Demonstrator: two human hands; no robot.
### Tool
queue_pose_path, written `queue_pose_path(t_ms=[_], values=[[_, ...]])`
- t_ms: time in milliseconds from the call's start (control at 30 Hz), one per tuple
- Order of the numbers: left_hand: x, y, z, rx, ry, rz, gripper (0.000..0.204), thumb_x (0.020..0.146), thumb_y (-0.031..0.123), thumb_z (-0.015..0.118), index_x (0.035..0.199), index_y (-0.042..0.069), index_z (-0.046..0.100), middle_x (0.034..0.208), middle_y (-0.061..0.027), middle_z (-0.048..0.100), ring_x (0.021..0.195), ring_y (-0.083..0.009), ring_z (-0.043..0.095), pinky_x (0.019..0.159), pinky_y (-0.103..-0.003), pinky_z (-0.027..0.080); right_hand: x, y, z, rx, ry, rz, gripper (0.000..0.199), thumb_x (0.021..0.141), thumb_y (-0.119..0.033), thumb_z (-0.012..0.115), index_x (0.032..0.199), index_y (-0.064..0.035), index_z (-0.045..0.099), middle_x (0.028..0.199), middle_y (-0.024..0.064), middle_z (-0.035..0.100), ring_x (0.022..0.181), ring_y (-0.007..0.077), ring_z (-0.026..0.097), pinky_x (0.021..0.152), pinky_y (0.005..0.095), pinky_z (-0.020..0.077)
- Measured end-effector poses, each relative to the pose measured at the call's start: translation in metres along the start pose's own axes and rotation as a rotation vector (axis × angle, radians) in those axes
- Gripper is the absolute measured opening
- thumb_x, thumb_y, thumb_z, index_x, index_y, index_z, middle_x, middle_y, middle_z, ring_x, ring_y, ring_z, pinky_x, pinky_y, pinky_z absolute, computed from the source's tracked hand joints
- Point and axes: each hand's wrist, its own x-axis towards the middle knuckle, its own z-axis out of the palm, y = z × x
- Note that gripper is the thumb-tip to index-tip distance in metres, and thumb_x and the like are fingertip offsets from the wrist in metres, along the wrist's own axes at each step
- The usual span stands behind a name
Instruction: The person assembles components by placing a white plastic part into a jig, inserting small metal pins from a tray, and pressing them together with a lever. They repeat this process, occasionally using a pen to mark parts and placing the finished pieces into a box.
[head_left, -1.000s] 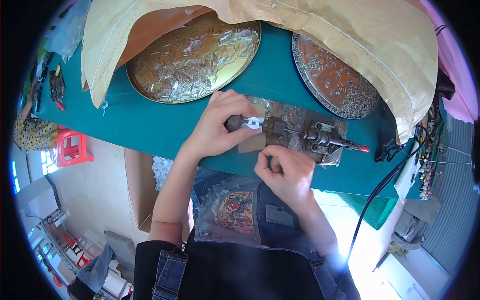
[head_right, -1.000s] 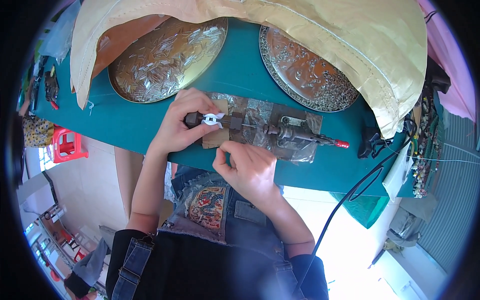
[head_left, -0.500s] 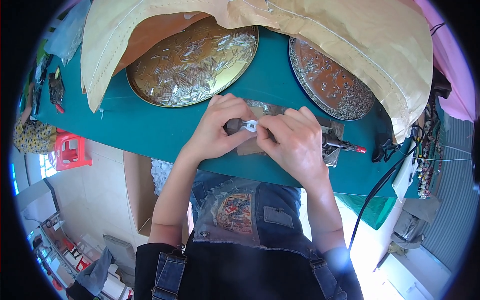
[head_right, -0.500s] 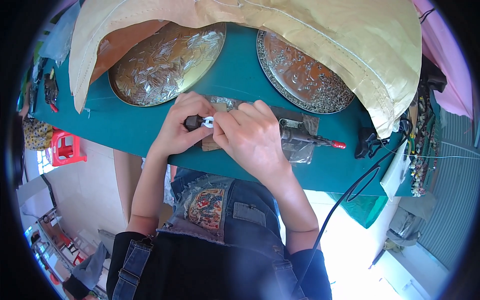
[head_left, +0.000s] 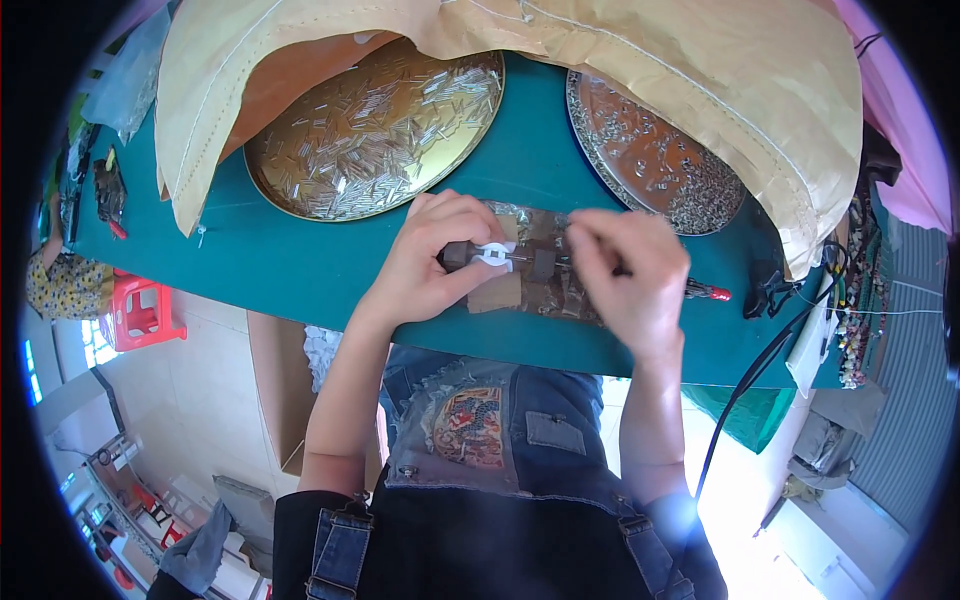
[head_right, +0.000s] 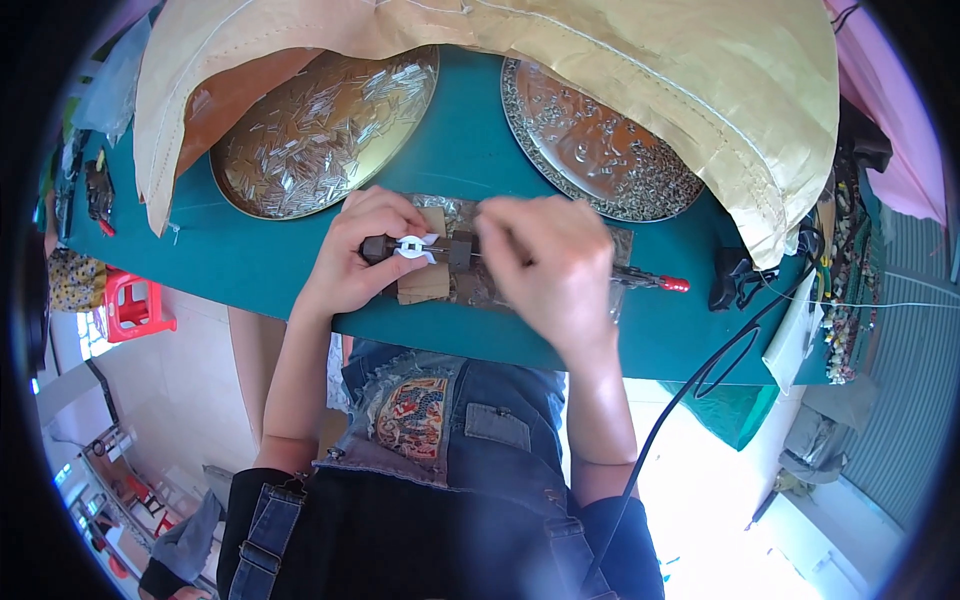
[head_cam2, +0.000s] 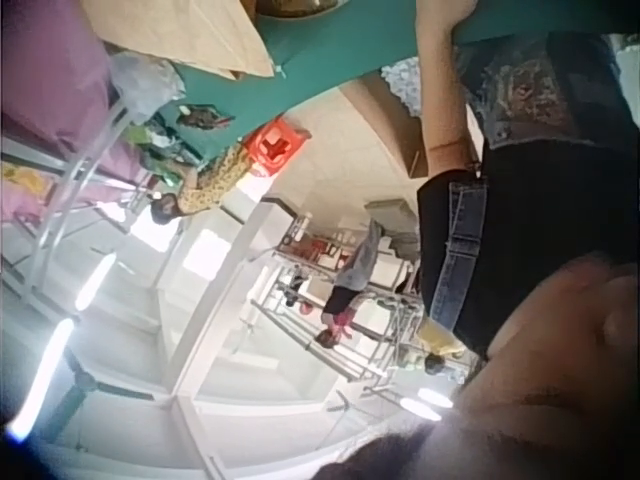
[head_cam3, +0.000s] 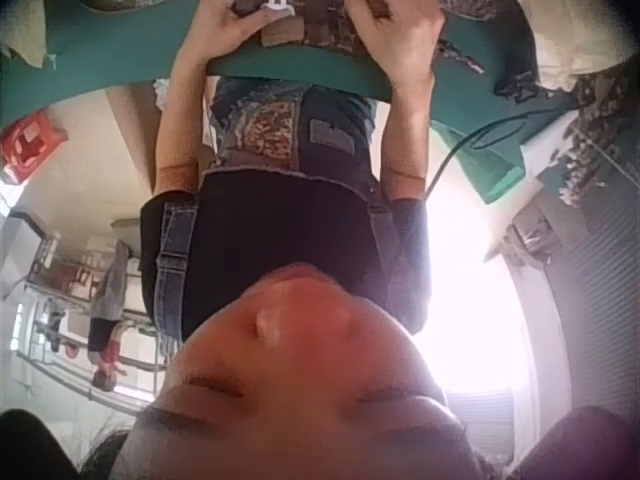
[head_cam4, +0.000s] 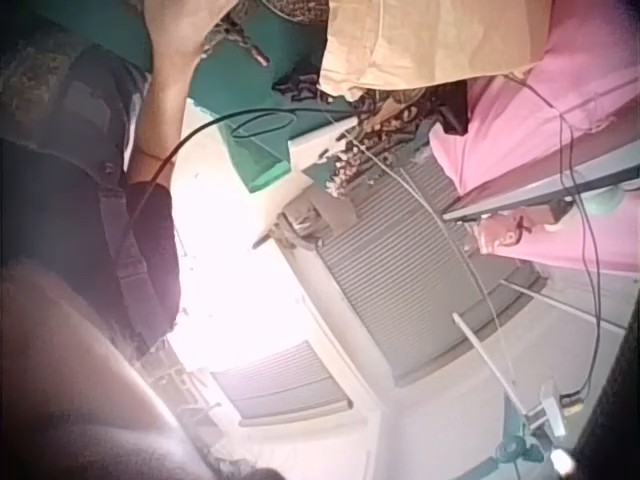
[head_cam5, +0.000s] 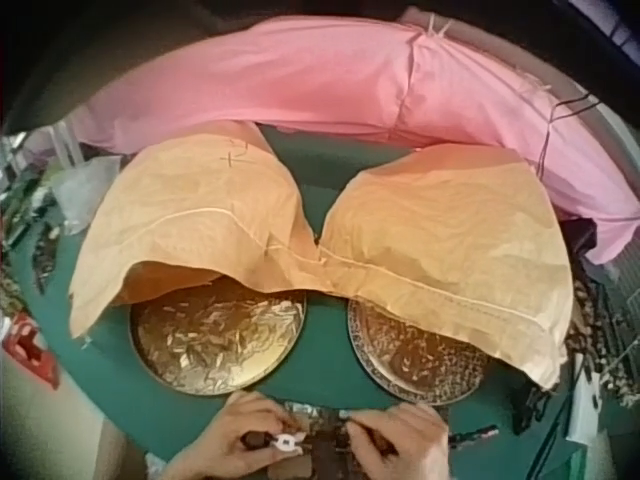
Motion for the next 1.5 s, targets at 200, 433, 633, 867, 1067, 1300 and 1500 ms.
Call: queue_pose_path(t_ms=[200,433,633,867,1067,1300,1500], values=[[-0.003,-0.002,0.0,-0.033,0.007,-0.012,0.021,0.073,0.013,0.083,0.09,0.013,0.071,0.089,0.0016,0.067,0.087,-0.0187,0.058,0.088,-0.034,0.035,0.009,0.063,-0.04,-0.396,0.047,0.458,0.024,0.087,-0.022,0.071,0.107,-0.0087,0.073,0.08,0.0102,0.068,0.073,0.0304,0.068,0.067,0.041,0.0524],[-0.001,-0.002,0.001,-0.047,0.007,-0.009,0.02,0.074,0.013,0.083,0.09,0.013,0.072,0.087,0.0024,0.066,0.086,-0.018,0.057,0.087,-0.034,0.034,0.014,0.094,-0.044,-0.42,-0.133,0.527,0.027,0.086,-0.029,0.07,0.107,-0.0123,0.073,0.094,0.0098,0.074,0.091,0.0318,0.071,0.083,0.0428,0.0531],[0.0,0.0,0.001,-0.034,-0.003,-0.042,0.019,0.074,0.013,0.083,0.09,0.013,0.072,0.087,0.0021,0.067,0.087,-0.0174,0.057,0.087,-0.032,0.033,0.02,0.113,-0.044,-0.403,-0.307,0.574,0.019,0.084,-0.027,0.071,0.093,-0.0105,0.072,0.085,0.0071,0.074,0.086,0.0284,0.071,0.08,0.0383,0.0543],[-0.001,-0.001,0.001,-0.035,0.005,-0.022,0.019,0.074,0.013,0.083,0.089,0.013,0.071,0.087,0.0016,0.066,0.088,-0.0176,0.058,0.087,-0.032,0.033,0.021,0.101,-0.045,-0.307,-0.037,0.594,0.017,0.081,-0.022,0.07,0.087,-0.0059,0.07,0.076,0.0039,0.07,0.072,0.0158,0.069,0.071,0.032,0.0539],[-0.001,-0.001,0.001,-0.038,-0.002,-0.026,0.019,0.075,0.013,0.083,0.09,0.013,0.071,0.088,0.0018,0.066,0.089,-0.0175,0.058,0.088,-0.033,0.033,0.023,0.065,-0.038,0.22,0.037,0.597,0.01,0.082,-0.002,0.069,0.091,0.0013,0.071,0.078,0.001,0.069,0.072,0.0043,0.063,0.065,0.0202,0.0495],[-0.002,-0.001,0.0,-0.048,-0.003,-0.031,0.019,0.074,0.012,0.082,0.09,0.013,0.071,0.09,0.0025,0.067,0.09,-0.0171,0.059,0.09,-0.033,0.033,0.015,0.013,-0.002,0.443,-0.118,0.296,0.017,0.083,0.008,0.063,0.094,-0.0004,0.073,0.084,0.0071,0.07,0.069,0.009,0.066,0.064,0.0224,0.0525],[0.0,0.002,0.0,-0.04,-0.004,-0.035,0.02,0.073,0.011,0.081,0.09,0.013,0.071,0.09,0.0029,0.067,0.09,-0.0174,0.059,0.09,-0.033,0.034,0.015,-0.008,0.011,0.449,-0.205,0.324,0.014,0.082,0.006,0.065,0.092,-0.0005,0.073,0.08,0.0059,0.068,0.062,0.008,0.062,0.057,0.0226,0.0498]])
